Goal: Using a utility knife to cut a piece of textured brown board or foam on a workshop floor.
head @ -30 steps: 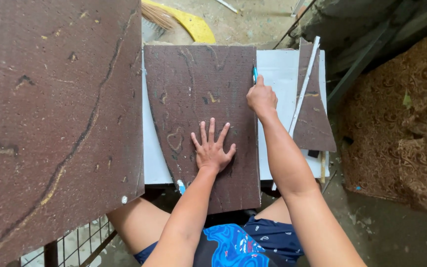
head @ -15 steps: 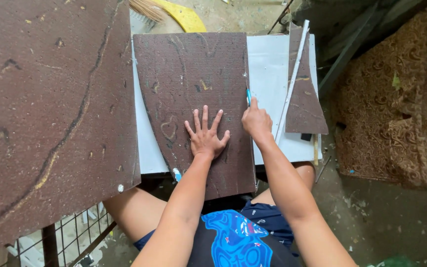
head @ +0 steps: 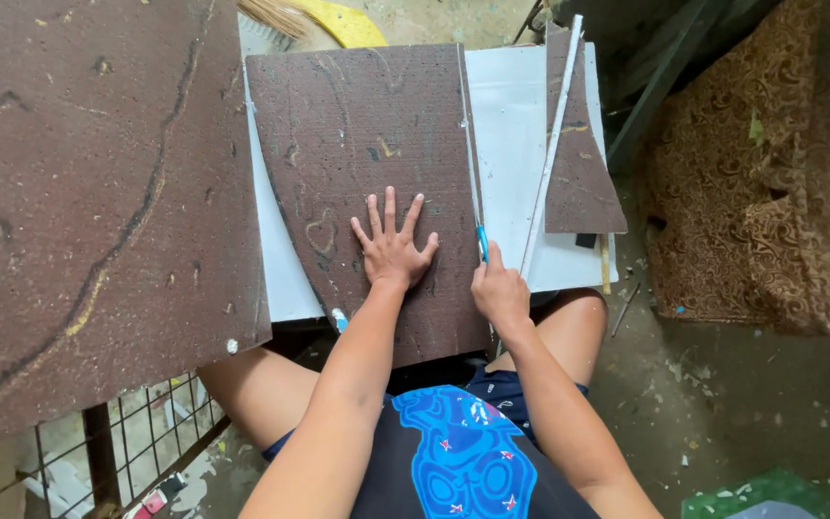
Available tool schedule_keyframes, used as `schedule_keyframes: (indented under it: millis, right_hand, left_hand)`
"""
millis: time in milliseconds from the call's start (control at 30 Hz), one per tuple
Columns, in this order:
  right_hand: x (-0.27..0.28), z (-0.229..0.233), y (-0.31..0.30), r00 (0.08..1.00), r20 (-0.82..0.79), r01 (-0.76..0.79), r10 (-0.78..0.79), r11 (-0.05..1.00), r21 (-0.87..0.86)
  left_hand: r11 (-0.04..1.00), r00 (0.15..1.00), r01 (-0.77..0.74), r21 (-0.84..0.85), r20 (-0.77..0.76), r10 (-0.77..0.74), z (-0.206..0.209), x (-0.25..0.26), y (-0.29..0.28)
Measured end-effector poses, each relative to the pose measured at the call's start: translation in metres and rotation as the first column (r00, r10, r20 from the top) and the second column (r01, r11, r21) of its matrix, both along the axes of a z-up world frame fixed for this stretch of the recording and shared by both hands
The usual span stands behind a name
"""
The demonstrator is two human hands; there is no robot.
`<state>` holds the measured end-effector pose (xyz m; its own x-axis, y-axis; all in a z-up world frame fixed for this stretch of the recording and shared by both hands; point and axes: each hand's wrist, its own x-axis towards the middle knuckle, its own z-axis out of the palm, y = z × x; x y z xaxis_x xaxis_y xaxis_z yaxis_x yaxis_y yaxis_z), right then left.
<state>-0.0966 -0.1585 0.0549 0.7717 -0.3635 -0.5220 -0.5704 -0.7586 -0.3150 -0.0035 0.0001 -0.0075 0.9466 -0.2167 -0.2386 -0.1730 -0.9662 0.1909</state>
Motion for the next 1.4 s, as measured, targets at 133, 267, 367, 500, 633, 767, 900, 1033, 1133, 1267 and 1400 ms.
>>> schedule_keyframes:
  millis: [133, 267, 367, 500, 633, 767, 900, 1033, 1133, 1267, 1400]
  right_hand:
    - [-0.012, -0.001, -0.001, 1.000, 0.024, 0.006, -0.006, 1.000, 0.012]
    - [-0.022, 0.009, 0.001, 0.987, 0.131, 0.079, -0.090, 0.993, 0.088]
    - [-0.041, 0.005, 0.000, 0.954, 0.238, 0.145, -0.183, 0.975, 0.170]
    - [-0.060, -0.002, 0.008, 0.903, 0.281, 0.228, -0.324, 0.918, 0.323]
    - [-0.045, 0.003, 0.020, 0.882, 0.287, 0.251, -0.375, 0.887, 0.388]
    - [-0.022, 0.007, 0.012, 0.824, 0.284, 0.335, -0.491, 0.825, 0.455]
    - [0.005, -0.005, -0.009, 0.773, 0.334, 0.311, -0.540, 0.780, 0.543]
    - [0.033, -0.051, -0.023, 0.734, 0.420, 0.150, -0.534, 0.730, 0.667]
    - [0.038, -0.050, -0.025, 0.731, 0.478, 0.106, -0.487, 0.774, 0.625]
    - [0.030, -0.053, -0.028, 0.748, 0.492, 0.161, -0.447, 0.840, 0.519]
    - [0.031, -0.062, -0.025, 0.745, 0.454, 0.162, -0.489, 0.793, 0.588]
  left_hand:
    - [1.000, 0.999, -0.004, -0.025, 0.037, 0.004, -0.003, -0.002, 0.001]
    - [0.976, 0.987, -0.026, -0.215, 0.150, 0.060, -0.008, 0.004, 0.015]
    - [0.955, 0.928, -0.121, -0.272, 0.311, 0.206, -0.009, 0.002, 0.050]
    - [0.800, 0.815, -0.490, -0.346, 0.144, 0.561, -0.030, -0.022, 0.097]
    - [0.781, 0.820, -0.388, -0.489, 0.203, 0.535, -0.064, -0.013, 0.104]
    - [0.752, 0.819, -0.340, -0.565, 0.216, 0.532, -0.073, 0.011, 0.096]
    - [0.735, 0.842, -0.295, -0.610, 0.198, 0.502, -0.075, 0.041, 0.094]
    - [0.846, 0.878, -0.325, -0.422, 0.197, 0.436, -0.038, 0.030, 0.082]
    - [0.951, 0.923, -0.126, -0.284, 0.319, 0.217, 0.010, -0.005, 0.065]
    - [0.986, 0.998, 0.045, -0.163, 0.060, -0.035, 0.057, -0.045, 0.045]
    - [0.979, 0.962, 0.206, -0.014, -0.180, -0.205, 0.067, -0.057, 0.044]
